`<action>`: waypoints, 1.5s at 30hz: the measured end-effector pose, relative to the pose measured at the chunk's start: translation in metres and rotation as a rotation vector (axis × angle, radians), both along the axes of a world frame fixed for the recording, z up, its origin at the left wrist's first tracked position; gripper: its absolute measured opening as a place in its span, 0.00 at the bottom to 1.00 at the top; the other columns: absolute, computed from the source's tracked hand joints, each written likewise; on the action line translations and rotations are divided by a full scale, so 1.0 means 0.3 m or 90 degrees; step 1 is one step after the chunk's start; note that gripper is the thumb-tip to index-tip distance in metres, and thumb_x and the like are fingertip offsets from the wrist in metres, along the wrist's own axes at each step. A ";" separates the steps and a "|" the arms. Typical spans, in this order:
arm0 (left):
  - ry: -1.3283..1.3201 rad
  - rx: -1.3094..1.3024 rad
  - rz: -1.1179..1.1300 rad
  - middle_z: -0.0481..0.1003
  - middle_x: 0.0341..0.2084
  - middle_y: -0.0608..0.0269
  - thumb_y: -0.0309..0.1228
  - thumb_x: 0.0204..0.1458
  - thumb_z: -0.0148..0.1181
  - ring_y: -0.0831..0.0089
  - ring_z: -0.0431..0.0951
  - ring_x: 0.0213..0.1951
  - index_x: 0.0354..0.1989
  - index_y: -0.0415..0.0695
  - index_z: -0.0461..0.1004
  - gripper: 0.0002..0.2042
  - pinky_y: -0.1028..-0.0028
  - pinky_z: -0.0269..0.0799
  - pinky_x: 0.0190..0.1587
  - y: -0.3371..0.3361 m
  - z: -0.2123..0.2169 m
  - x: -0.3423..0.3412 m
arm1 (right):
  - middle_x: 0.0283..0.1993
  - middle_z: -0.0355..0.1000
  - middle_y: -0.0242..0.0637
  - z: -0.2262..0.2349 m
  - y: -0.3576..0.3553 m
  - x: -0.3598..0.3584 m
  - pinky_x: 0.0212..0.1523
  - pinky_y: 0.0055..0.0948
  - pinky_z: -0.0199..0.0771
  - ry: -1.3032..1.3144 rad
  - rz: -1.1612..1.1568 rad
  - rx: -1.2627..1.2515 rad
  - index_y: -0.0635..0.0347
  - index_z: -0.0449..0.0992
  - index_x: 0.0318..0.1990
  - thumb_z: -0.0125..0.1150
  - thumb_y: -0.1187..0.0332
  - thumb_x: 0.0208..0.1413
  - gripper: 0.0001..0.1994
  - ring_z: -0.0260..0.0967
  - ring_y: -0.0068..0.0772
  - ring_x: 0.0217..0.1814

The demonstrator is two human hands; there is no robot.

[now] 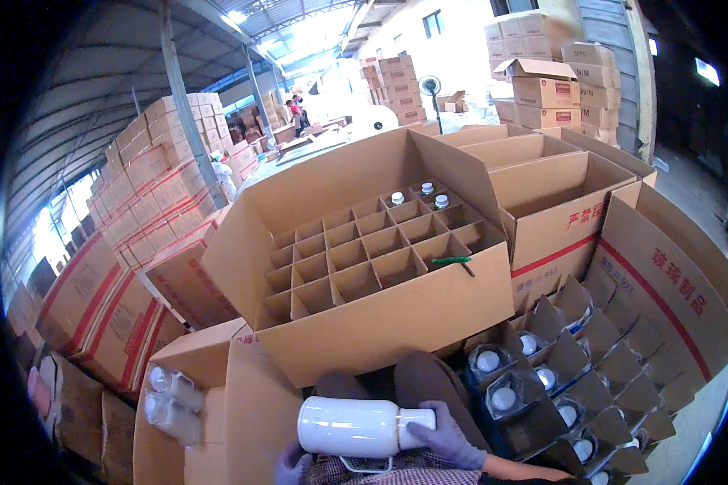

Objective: The person repeatedly picks up white thermos bottles, places them into a compartmentalized cardboard box, and wraps each one in a clear plastic bag. The person handles the thermoses one at a time, ensuring each is individually bagged before placing it into the box.

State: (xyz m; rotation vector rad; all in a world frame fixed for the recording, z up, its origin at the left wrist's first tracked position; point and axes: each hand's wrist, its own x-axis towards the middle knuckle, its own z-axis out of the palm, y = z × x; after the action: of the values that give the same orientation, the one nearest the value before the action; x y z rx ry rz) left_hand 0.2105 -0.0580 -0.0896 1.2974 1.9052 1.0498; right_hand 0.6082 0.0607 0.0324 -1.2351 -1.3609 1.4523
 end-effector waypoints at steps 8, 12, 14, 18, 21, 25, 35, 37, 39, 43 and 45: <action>-0.464 0.082 0.041 0.70 0.58 0.46 0.56 0.53 0.63 0.54 0.70 0.60 0.62 0.32 0.63 0.40 0.60 0.65 0.63 0.132 0.246 0.153 | 0.56 0.68 0.49 0.502 0.324 -0.142 0.57 0.48 0.72 0.039 0.356 0.834 0.47 0.73 0.62 0.74 0.55 0.44 0.33 0.69 0.55 0.57; -0.528 0.132 -0.020 0.70 0.58 0.46 0.55 0.55 0.61 0.55 0.70 0.59 0.62 0.32 0.63 0.38 0.61 0.65 0.63 0.260 0.365 0.215 | 0.54 0.68 0.51 0.542 0.677 -0.285 0.62 0.45 0.69 -0.145 0.272 0.739 0.55 0.69 0.62 0.75 0.57 0.39 0.38 0.66 0.53 0.59; -0.523 0.153 -0.033 0.70 0.58 0.47 0.54 0.56 0.60 0.55 0.70 0.59 0.61 0.32 0.63 0.38 0.61 0.65 0.63 0.308 0.420 0.226 | 0.54 0.70 0.51 0.514 0.829 -0.343 0.59 0.45 0.70 -0.306 0.095 0.753 0.61 0.67 0.60 0.73 0.55 0.42 0.37 0.68 0.52 0.58; -0.473 0.116 -0.012 0.71 0.57 0.48 0.50 0.58 0.59 0.57 0.71 0.59 0.62 0.33 0.62 0.34 0.59 0.66 0.63 0.352 0.490 0.259 | 0.48 0.68 0.42 0.507 1.158 -0.263 0.50 0.48 0.74 -0.648 -0.284 0.715 0.52 0.68 0.52 0.71 0.54 0.43 0.29 0.71 0.49 0.50; -0.528 0.098 -0.083 0.67 0.60 0.50 0.42 0.59 0.59 0.59 0.68 0.60 0.68 0.43 0.59 0.31 0.60 0.68 0.61 0.346 0.520 0.293 | 0.57 0.68 0.44 0.476 1.337 -0.132 0.51 0.51 0.74 -0.784 -0.092 0.494 0.56 0.69 0.57 0.71 0.50 0.45 0.33 0.69 0.51 0.58; -0.604 0.107 -0.058 0.68 0.60 0.51 0.43 0.60 0.56 0.60 0.70 0.59 0.66 0.40 0.61 0.29 0.60 0.69 0.60 0.284 0.468 0.308 | 0.57 0.69 0.48 0.498 1.130 -0.187 0.52 0.46 0.75 -0.593 -0.114 0.811 0.58 0.69 0.60 0.70 0.51 0.49 0.33 0.70 0.53 0.57; -0.672 0.233 -0.034 0.73 0.55 0.50 0.44 0.57 0.62 0.56 0.76 0.54 0.64 0.35 0.62 0.32 0.58 0.72 0.58 0.157 0.397 0.430 | 0.63 0.66 0.52 -0.003 0.307 0.108 0.65 0.38 0.66 -0.195 0.423 -0.060 0.59 0.58 0.69 0.53 0.43 0.64 0.35 0.65 0.42 0.66; -0.504 0.235 0.030 0.72 0.56 0.49 0.54 0.56 0.57 0.57 0.74 0.56 0.64 0.38 0.62 0.36 0.57 0.70 0.60 0.214 0.494 0.416 | 0.58 0.69 0.46 0.101 0.275 0.049 0.60 0.36 0.70 -0.123 0.291 -0.148 0.59 0.62 0.66 0.61 0.47 0.62 0.33 0.67 0.37 0.61; -0.347 0.230 0.090 0.70 0.57 0.48 0.65 0.54 0.53 0.58 0.72 0.58 0.64 0.40 0.63 0.42 0.56 0.68 0.62 0.254 0.504 0.402 | 0.59 0.68 0.47 0.224 0.244 0.000 0.62 0.41 0.68 -0.029 0.253 0.109 0.59 0.62 0.65 0.67 0.51 0.56 0.35 0.66 0.43 0.62; -0.660 0.236 -0.050 0.69 0.60 0.48 0.73 0.56 0.34 0.56 0.70 0.61 0.67 0.39 0.60 0.48 0.56 0.66 0.63 0.280 0.584 0.323 | 0.65 0.59 0.52 0.447 0.219 -0.024 0.69 0.52 0.54 -0.114 0.289 0.952 0.60 0.60 0.66 0.69 0.50 0.50 0.40 0.54 0.59 0.70; -0.640 0.243 -0.012 0.69 0.60 0.47 0.73 0.57 0.33 0.56 0.69 0.61 0.66 0.38 0.60 0.47 0.57 0.66 0.63 0.246 0.647 0.374 | 0.66 0.56 0.54 0.461 0.202 -0.031 0.72 0.53 0.49 -0.051 0.248 0.929 0.62 0.56 0.68 0.66 0.45 0.53 0.43 0.51 0.60 0.72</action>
State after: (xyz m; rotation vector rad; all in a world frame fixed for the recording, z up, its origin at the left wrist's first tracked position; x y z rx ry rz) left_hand 0.3227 0.0159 0.1044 0.6998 0.9527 1.6838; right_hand 0.5990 0.1214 0.1706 -0.0531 -2.1130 0.2735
